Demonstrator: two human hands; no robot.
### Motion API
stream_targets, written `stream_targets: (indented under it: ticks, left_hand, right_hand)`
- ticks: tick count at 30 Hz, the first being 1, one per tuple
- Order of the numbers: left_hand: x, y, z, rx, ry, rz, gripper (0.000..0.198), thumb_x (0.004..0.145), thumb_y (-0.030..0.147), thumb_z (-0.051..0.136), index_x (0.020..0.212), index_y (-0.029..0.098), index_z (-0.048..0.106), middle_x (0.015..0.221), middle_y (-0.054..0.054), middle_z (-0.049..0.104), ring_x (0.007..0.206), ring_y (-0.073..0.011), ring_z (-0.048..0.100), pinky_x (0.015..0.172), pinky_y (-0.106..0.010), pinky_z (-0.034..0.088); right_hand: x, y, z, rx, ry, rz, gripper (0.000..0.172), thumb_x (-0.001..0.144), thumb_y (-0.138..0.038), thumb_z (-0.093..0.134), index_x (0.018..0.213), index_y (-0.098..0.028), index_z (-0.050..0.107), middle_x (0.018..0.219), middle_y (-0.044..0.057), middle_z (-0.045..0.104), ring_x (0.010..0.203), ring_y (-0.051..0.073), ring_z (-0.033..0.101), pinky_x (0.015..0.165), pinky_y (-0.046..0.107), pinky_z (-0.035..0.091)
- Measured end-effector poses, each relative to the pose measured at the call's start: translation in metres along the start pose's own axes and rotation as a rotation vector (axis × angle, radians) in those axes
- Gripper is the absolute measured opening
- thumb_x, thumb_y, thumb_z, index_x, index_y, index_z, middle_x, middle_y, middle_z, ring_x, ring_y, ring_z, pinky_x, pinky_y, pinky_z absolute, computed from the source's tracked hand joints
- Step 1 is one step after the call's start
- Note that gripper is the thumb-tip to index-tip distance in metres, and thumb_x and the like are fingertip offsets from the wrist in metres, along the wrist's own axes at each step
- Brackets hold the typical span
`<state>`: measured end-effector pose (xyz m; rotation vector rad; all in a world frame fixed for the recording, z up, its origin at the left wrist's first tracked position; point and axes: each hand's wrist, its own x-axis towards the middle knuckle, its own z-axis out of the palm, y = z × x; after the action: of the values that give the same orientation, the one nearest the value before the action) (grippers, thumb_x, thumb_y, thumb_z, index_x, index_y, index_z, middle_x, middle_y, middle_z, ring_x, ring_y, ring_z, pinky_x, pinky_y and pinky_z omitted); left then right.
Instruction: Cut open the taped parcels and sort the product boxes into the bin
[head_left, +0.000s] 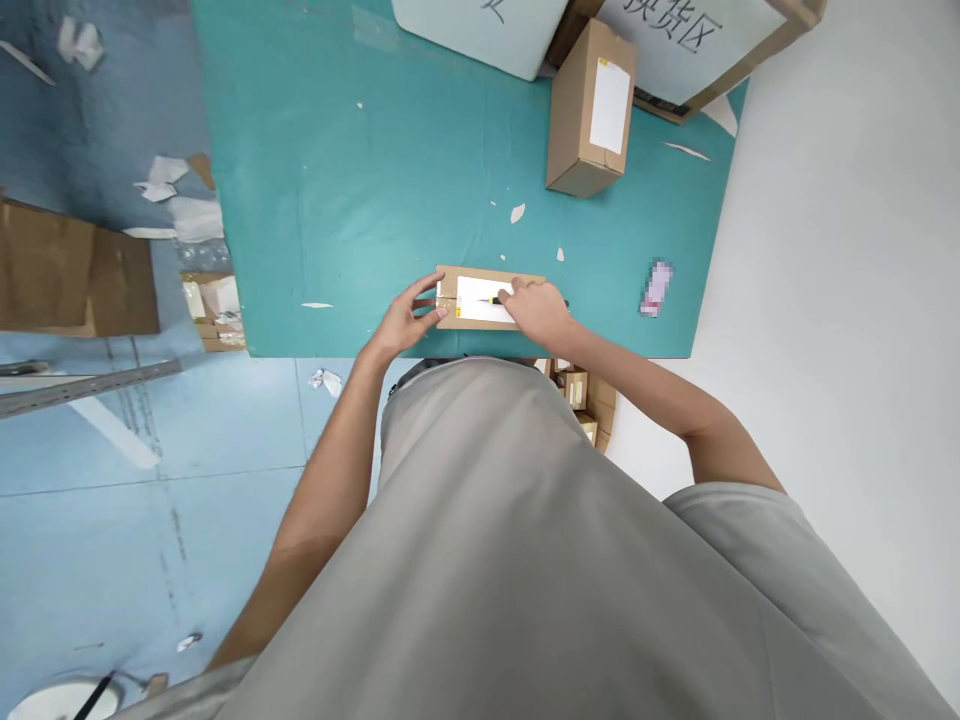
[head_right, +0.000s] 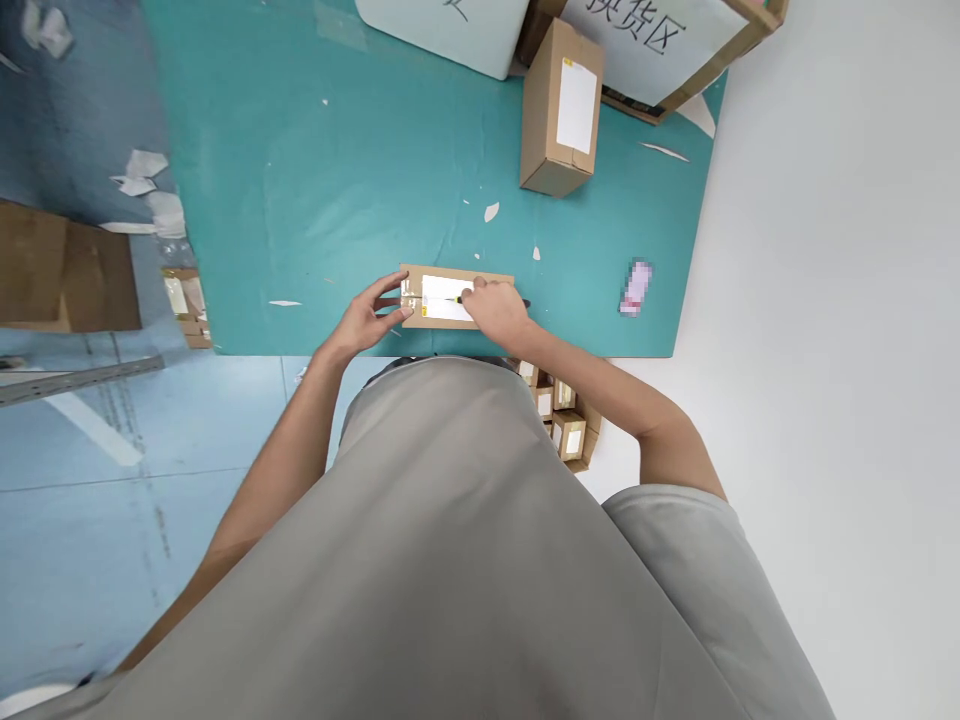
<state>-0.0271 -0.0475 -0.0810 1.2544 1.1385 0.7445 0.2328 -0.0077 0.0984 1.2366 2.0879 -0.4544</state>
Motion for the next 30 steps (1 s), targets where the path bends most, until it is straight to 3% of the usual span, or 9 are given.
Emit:
stream_targets:
  ticks: [6,15,21,26,28,30]
  left_hand:
    - [0.002,0.005,0.008,0.008,0.057,-0.058,0.099,0.081,0.08,0.089,0.16,0.024,0.068,0.171,-0.018,0.062,0.157,-0.0448,0.061,0.13,-0.067,0.054]
    - [0.0,0.015,0.013,0.011,0.134,-0.204,0.1,0.077,0.075,0.094,0.162,0.029,0.067,0.164,-0.018,0.068,0.15,-0.0442,0.067,0.121,-0.067,0.062]
    - [-0.004,0.02,0.021,0.037,0.191,-0.24,0.102,0.077,0.074,0.093,0.163,0.027,0.065,0.162,-0.021,0.069,0.146,-0.043,0.07,0.115,-0.062,0.066]
    - [-0.011,0.024,0.016,0.033,0.257,-0.278,0.1,0.078,0.072,0.092,0.163,0.028,0.066,0.159,-0.021,0.071,0.137,-0.0416,0.075,0.108,-0.061,0.069]
    - [-0.014,0.023,0.009,0.038,0.27,-0.284,0.101,0.078,0.072,0.092,0.164,0.027,0.064,0.16,-0.021,0.07,0.134,-0.0405,0.076,0.107,-0.062,0.069]
    - [-0.015,0.021,0.0,0.069,0.271,-0.277,0.098,0.08,0.069,0.09,0.164,0.025,0.065,0.16,-0.022,0.069,0.133,-0.0388,0.076,0.11,-0.062,0.068]
  right_hand:
    - [-0.041,0.07,0.034,0.025,-0.064,0.108,0.053,0.108,-0.003,0.041,0.148,-0.012,0.074,0.134,0.028,0.076,0.11,0.035,0.079,0.081,0.04,0.046]
    - [-0.048,0.113,0.062,0.128,-0.039,0.018,0.049,0.117,-0.02,0.04,0.152,-0.022,0.074,0.138,0.023,0.074,0.105,0.034,0.077,0.082,0.041,0.047]
    - [-0.041,0.144,0.089,0.206,0.03,-0.044,0.048,0.117,-0.023,0.042,0.153,-0.023,0.075,0.139,0.023,0.073,0.105,0.034,0.075,0.08,0.041,0.045]
    - [-0.017,0.182,0.132,0.651,0.167,-0.159,0.039,0.114,-0.04,0.057,0.139,-0.026,0.083,0.125,0.012,0.079,0.1,0.03,0.072,0.084,0.038,0.048]
    - [-0.004,0.18,0.157,0.955,0.287,-0.077,0.041,0.112,-0.049,0.06,0.129,-0.021,0.084,0.112,0.01,0.08,0.095,0.027,0.072,0.085,0.036,0.051]
    - [0.009,0.161,0.18,1.268,0.334,0.081,0.045,0.106,-0.06,0.067,0.115,-0.018,0.082,0.09,0.006,0.077,0.084,0.024,0.071,0.078,0.034,0.052]
